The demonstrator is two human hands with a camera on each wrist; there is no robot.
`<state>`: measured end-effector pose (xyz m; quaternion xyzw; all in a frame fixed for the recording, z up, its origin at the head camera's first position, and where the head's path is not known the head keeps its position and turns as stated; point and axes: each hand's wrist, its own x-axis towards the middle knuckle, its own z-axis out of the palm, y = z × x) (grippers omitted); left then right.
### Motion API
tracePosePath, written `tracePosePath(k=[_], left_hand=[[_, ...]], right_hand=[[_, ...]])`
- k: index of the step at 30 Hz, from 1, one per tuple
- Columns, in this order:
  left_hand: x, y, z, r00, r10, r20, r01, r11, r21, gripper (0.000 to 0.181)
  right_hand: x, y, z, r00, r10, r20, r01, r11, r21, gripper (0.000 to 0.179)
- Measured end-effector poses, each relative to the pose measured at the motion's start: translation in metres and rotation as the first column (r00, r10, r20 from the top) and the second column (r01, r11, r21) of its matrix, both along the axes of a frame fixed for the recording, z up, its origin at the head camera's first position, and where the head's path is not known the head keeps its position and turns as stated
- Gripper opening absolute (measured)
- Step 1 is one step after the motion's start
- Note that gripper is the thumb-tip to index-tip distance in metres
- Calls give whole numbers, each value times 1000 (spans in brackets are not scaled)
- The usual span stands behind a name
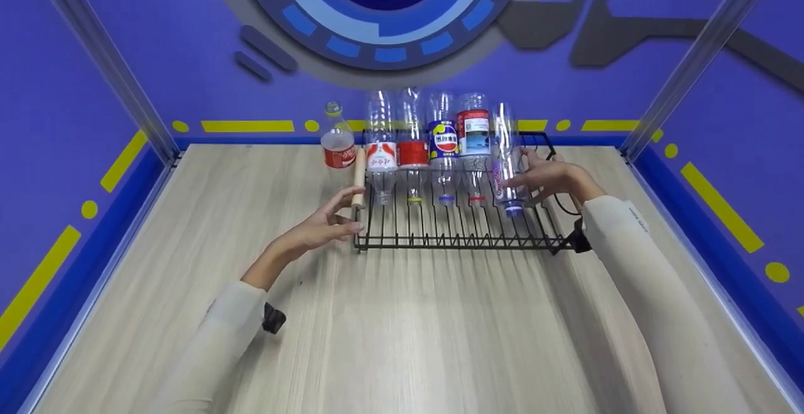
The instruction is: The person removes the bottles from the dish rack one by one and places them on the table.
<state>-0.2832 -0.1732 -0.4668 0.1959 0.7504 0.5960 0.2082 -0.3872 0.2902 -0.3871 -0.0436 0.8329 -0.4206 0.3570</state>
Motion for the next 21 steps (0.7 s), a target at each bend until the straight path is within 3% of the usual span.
tracePosePath(k=[5,11,21], left_hand=[[2,1,1,1000,2,8,-2,1000,-3,73],[1,-1,-1,1000,10,1,-10,1000,-24,75],[2,0,2,1000,11,-1,-11,1000,-26,73]], right_hand=[[5,4,1,1000,-6,0,6,1000,-25,99],[11,9,5,999,-10,-34,10,1000,-10,109],[18,14,12,995,-67,-75,65,997,-32,103]])
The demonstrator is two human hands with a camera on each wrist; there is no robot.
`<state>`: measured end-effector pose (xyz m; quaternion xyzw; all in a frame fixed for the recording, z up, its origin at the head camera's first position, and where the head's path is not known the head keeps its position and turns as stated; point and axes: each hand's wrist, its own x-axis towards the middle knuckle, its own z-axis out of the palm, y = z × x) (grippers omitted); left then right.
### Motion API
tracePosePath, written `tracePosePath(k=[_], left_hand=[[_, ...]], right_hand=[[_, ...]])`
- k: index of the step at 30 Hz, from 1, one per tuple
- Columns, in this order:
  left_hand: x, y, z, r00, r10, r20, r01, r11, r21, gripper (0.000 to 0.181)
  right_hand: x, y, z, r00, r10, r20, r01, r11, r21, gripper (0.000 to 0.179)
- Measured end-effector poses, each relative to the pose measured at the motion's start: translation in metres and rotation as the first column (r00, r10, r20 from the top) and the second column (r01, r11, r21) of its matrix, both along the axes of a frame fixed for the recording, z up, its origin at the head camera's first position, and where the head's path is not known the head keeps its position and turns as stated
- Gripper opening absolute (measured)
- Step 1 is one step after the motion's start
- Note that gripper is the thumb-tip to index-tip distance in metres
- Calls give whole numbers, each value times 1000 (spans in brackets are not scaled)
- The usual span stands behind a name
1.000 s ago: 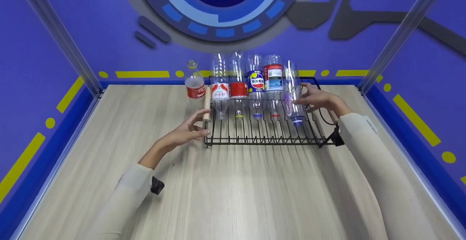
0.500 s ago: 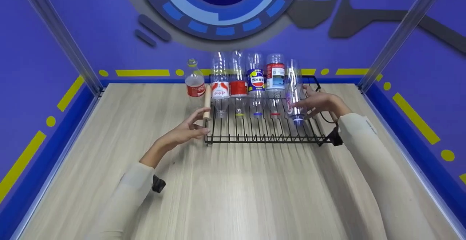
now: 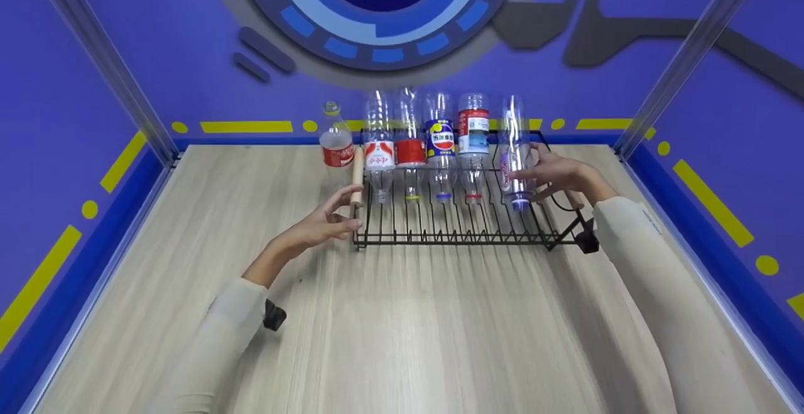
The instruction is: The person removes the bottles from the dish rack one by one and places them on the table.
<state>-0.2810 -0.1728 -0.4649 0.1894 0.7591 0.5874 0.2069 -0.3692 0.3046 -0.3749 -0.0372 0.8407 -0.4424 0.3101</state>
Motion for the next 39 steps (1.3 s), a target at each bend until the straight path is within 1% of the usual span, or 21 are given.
tracePosePath(k=[7,9,12,15,18,22,26,29,32,35,39], left_hand=[[1,1,-3,1000,-7,9,7,1000,-4,73],[0,2,-3,1000,-7,11,7,1000,-7,73],[-1,1,-4,1000,-6,11,6,1000,-14,74],[-2,1,-4,1000,-9,9,9,1000,-16,75],[-3,1,-4,1000,-6,16,6,1000,-11,75],[-2,0,-2,1000,1,23,0,1000,-11,74],[-2,0,0,1000,1,29,0,1000,-12,73],[-1,1,2,1000,0,31,0,1000,-16,74],[0,0,3,1000,4,29,-3,1000,-27,76],[1,-1,4,1000,6,30,-5,999,-33,76],[2,-1,3,999,6,35,-5,1000,-28,76]], right_hand=[[4,4,-1,999,-21,-37,21,1000,3,103],[5,4,-1,997,-32,-65,32,999,-1,102],[7,6,-2,990,-60,-130,58,998,-23,94],[7,7,-3,973,-103,-205,94,994,-51,87],[6,7,-3,953,-156,-258,140,987,-81,85],[6,6,-3,930,-224,-292,191,972,-137,83],[8,2,-3,907,-279,-315,219,953,-211,82],[11,-1,-4,891,-307,-333,220,936,-274,81],[14,-5,-4,883,-313,-349,196,922,-333,78],[17,-8,-3,885,-288,-367,153,922,-356,74],[24,-15,1,899,-222,-377,96,941,-325,68]])
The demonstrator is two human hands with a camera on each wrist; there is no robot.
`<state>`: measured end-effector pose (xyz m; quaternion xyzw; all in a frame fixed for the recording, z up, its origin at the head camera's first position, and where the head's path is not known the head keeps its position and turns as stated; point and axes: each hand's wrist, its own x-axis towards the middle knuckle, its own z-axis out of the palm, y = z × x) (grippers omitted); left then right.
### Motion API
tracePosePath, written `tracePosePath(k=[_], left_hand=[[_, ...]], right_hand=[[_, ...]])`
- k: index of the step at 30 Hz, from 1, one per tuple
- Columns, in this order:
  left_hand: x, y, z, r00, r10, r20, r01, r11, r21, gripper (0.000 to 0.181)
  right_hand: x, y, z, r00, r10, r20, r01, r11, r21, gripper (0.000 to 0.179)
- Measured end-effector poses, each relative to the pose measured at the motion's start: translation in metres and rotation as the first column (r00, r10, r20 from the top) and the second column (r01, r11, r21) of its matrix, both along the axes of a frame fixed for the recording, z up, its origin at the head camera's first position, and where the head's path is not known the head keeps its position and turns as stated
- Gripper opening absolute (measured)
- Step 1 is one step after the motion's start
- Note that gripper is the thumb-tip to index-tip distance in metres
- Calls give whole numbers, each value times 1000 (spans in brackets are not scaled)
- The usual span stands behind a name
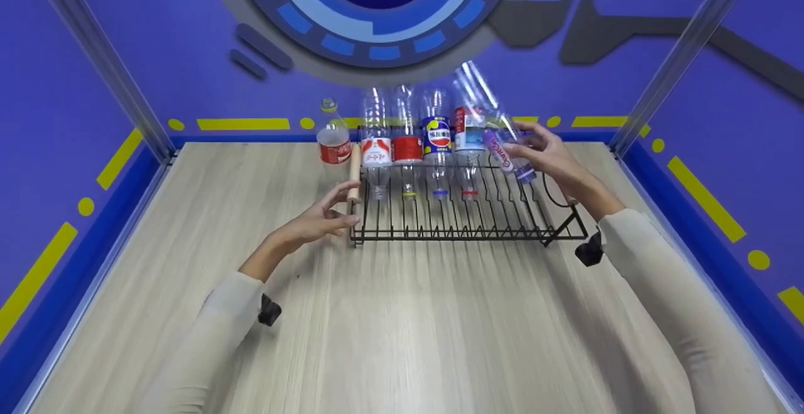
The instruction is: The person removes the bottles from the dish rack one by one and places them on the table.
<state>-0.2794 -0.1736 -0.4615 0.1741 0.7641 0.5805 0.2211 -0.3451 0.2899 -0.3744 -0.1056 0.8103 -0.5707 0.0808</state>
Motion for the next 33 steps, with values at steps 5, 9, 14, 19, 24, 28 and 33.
tracePosePath(k=[5,9,14,19,24,28,33], left_hand=[[-1,1,0,1000,-4,-2,4,1000,11,75],[-3,1,-1,1000,-8,-15,8,1000,18,74],[-6,2,0,999,-10,-44,11,1000,16,74],[-8,5,-1,996,1,-89,1,1000,22,72],[-3,5,2,989,12,-150,-15,1000,-14,72],[7,4,21,965,14,-263,-59,985,-163,71],[17,13,52,905,21,-426,-173,930,-323,66]], right_hand=[[10,-7,6,998,62,31,-64,996,63,61],[15,-11,9,984,176,39,-179,979,101,58],[19,-14,11,951,304,61,-310,941,136,56],[23,-14,10,929,360,85,-370,907,201,58],[25,-15,5,909,408,82,-416,886,204,58],[28,-17,2,897,435,78,-441,872,211,56],[34,-17,2,889,449,86,-457,860,227,54]])
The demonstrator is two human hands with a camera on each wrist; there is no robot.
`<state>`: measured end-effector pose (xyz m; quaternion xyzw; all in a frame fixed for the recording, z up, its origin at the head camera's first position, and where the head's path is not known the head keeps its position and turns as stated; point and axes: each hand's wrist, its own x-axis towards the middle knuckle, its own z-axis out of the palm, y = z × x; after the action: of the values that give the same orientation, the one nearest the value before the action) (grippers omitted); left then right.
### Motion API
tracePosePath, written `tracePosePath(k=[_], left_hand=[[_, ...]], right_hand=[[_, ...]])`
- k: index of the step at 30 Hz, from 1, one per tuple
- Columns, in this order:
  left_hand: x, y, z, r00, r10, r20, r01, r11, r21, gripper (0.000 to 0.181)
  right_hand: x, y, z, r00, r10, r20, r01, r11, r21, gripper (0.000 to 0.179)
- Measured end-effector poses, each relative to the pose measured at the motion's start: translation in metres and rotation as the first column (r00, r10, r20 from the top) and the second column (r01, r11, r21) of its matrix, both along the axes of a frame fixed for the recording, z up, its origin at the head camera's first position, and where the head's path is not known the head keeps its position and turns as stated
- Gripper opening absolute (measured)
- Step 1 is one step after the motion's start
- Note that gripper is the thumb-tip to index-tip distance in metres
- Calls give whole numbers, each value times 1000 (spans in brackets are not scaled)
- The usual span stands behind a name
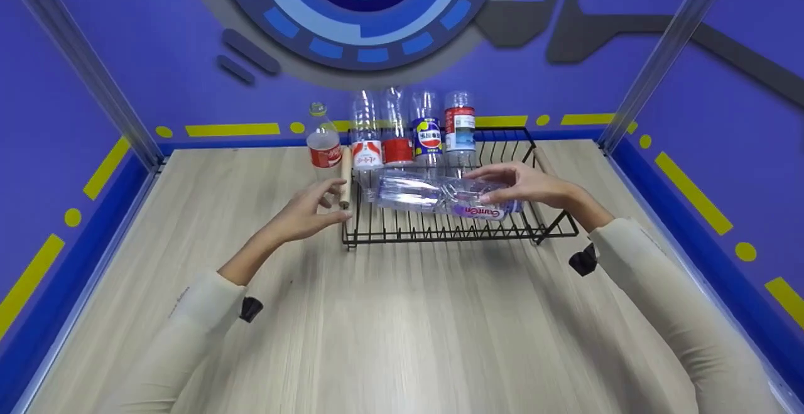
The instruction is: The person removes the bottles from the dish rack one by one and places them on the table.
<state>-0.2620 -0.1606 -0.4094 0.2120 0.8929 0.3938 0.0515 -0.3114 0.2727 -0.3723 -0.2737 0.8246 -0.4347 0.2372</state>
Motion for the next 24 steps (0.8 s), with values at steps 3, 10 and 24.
tracePosePath(k=[3,10,24], left_hand=[[7,8,15,997,19,-69,-22,998,-56,69],[18,24,27,980,-102,-172,94,994,-56,77],[34,50,30,960,-231,-160,213,969,-124,70]], right_hand=[[3,-2,1,1000,17,12,-17,1000,-3,55],[7,-12,4,997,68,19,-68,998,-1,55],[18,-28,7,984,175,15,-176,984,19,56]])
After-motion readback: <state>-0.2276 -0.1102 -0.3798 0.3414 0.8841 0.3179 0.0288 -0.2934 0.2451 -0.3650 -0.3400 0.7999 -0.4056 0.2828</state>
